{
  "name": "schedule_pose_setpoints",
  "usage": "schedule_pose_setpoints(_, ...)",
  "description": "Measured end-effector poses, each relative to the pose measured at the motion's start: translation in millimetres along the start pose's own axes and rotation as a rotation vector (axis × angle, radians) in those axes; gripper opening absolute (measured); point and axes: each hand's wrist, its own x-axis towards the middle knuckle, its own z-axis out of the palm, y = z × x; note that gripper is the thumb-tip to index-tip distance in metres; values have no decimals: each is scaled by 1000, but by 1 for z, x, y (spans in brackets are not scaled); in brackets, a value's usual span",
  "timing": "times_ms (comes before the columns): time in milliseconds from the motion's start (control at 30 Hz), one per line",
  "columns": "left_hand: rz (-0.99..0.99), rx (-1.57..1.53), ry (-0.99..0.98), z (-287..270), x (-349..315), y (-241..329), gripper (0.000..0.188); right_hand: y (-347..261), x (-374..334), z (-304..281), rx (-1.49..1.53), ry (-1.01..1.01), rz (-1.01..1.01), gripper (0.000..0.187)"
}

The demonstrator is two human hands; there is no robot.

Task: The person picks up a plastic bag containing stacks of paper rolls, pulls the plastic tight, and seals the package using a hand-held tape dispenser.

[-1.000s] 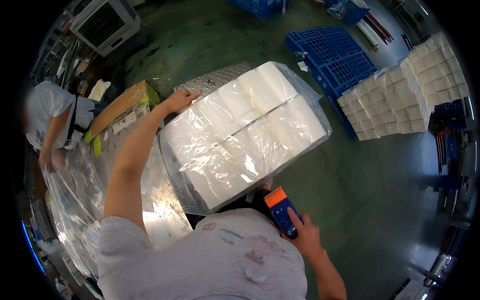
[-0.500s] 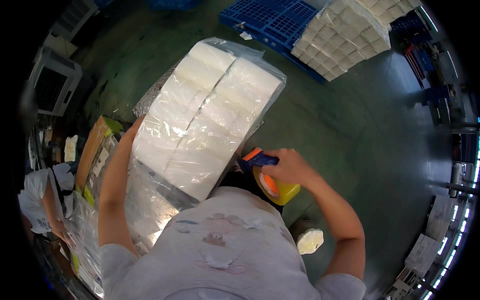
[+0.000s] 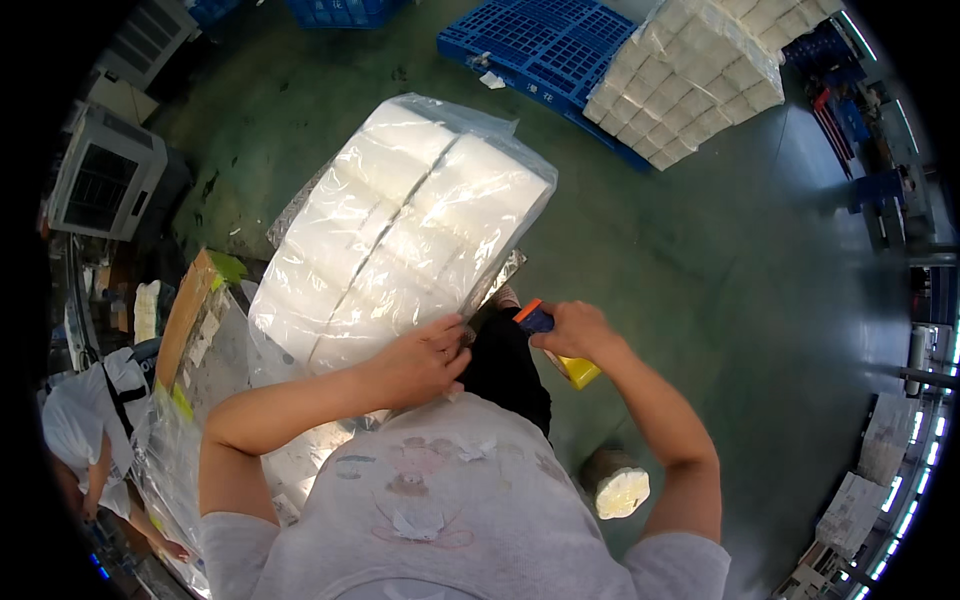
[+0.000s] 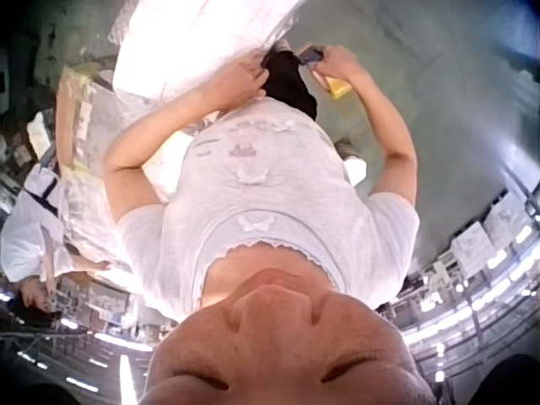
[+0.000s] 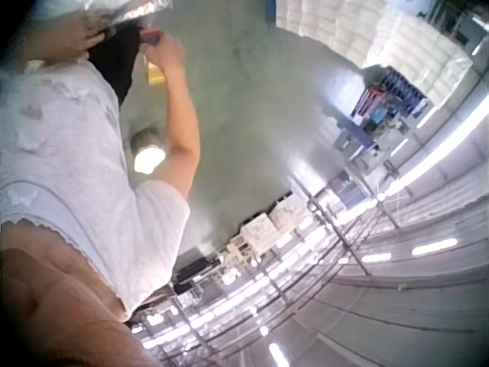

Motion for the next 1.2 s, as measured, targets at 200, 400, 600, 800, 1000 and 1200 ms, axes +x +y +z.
schedule_pose_setpoints(200,-92,-440,-300,-29,26,-11,33,24,26,-28,-179,136,69,61)
schedule_pose_setpoints(400,-471,-453,395,-70,38,-61,30,46,86,-57,-340,333,-29,59)
schedule_pose_setpoints(600,-711,-173,405,-53,55,-88,44,66,181,-78,-325,484,-121,59)
schedule_pose_setpoints(800,-990,-133,354,-34,96,-95,61,48,270,-57,-594,339,-291,58)
schedule_pose_setpoints(1000,-1123,-98,397,-25,132,-96,66,-27,260,-108,1,798,-704,61)
schedule_pose_setpoints(1200,-1191,-162,524,-13,134,-93,65,-100,201,-166,210,795,-708,68)
